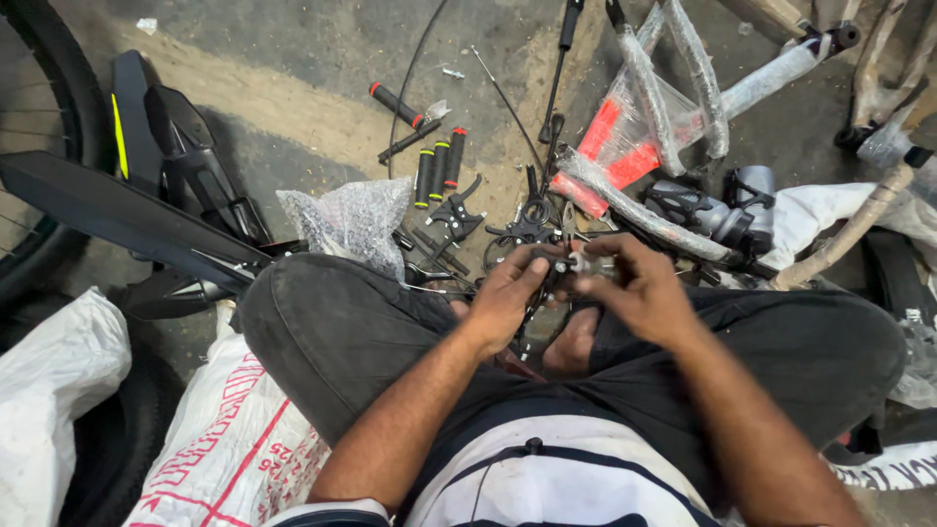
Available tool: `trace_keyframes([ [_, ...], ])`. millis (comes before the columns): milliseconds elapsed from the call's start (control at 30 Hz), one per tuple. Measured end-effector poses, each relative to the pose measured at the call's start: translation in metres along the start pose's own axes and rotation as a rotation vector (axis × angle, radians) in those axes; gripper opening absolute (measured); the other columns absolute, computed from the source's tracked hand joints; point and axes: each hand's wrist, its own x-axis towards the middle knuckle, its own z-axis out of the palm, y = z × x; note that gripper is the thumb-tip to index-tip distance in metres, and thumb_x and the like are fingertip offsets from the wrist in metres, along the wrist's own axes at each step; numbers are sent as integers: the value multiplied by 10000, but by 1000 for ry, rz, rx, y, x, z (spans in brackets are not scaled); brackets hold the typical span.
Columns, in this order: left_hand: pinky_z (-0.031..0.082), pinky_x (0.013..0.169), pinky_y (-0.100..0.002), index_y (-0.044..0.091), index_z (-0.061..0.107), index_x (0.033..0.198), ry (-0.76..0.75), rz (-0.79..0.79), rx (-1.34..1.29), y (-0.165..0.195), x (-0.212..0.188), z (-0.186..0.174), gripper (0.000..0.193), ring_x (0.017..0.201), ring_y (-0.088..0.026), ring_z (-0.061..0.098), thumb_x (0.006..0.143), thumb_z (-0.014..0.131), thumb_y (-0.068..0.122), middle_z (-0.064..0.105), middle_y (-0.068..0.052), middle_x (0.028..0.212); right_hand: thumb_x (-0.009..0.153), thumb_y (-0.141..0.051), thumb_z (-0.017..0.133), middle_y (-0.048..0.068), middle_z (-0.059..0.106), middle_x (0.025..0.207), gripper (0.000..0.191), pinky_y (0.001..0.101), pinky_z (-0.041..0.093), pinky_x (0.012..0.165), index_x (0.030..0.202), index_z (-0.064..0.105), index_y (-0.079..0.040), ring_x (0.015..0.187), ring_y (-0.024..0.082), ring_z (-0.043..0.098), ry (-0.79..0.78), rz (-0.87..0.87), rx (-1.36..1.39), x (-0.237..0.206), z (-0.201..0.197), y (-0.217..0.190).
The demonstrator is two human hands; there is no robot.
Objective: The person sits on the floor of a bicycle workshop surrounded by disassembled bike frames and components. They handle a handlebar with brake levers and cables, fitting and tightening parts together by hand and working the cables through the assembly.
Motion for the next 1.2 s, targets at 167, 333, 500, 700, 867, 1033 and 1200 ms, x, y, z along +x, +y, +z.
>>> trace_keyframes([
  [167, 557, 783, -293, 29, 610, 1278, 31, 37, 72, 3, 2, 5, 300, 929, -128, 679, 1083, 553, 249, 705, -72, 1079, 880, -137, 714, 65, 693, 956, 304, 397, 496, 817, 1184, 725, -138, 924, 277, 664, -140, -404, -482, 12, -42, -20],
  [333, 561, 800, -261, 41, 617, 1255, 34, 41, 114, 6, -3, 12, 279, 957, -88, 676, 1062, 563, 236, 710, -24, 1086, 698, -160, 740, 4, 652, 888, 497, 438, 393, 797, 1191, 758, -221, 941, 258, 571, -403, -476, -869, 39, -40, -61],
  [500, 526, 680, -261, 46, 656, 1244, 110, 46, 366, 11, -6, 10, 284, 792, -91, 633, 1068, 575, 253, 715, -32, 947, 635, -225, 721, 13, 646, 914, 398, 486, 396, 920, 1031, 757, -198, 1036, 257, 558, -358, -719, -931, 47, -28, -90],
  [700, 538, 662, -235, 74, 658, 1232, 129, 79, 422, 11, -3, 5, 295, 811, -58, 646, 1041, 577, 285, 708, 10, 945, 737, -255, 709, 34, 643, 906, 241, 434, 442, 863, 938, 717, -121, 979, 272, 577, -416, -731, -967, 50, -28, -71],
  [867, 501, 641, -234, 67, 662, 1213, 159, 95, 234, 9, 4, 1, 271, 759, -72, 602, 1062, 592, 281, 683, -13, 928, 984, -218, 629, 27, 600, 831, 159, 328, 461, 633, 1057, 642, -77, 721, 188, 563, -136, 41, 0, 14, 16, -14],
  [1033, 518, 691, -228, 53, 680, 1200, 233, 206, 391, 6, 6, -1, 268, 843, -46, 593, 1085, 580, 274, 667, 6, 997, 1020, -203, 607, 11, 568, 785, 130, 307, 436, 571, 1045, 606, -75, 653, 134, 512, -25, 267, 412, -20, 60, 38],
  [1200, 541, 718, -230, 75, 651, 1209, 152, 153, 236, 9, 8, -2, 258, 857, -56, 643, 1051, 586, 268, 674, 8, 991, 998, -167, 648, 69, 638, 939, 118, 319, 479, 747, 1068, 635, -72, 884, 230, 626, 3, -262, -311, -9, -7, 11],
])
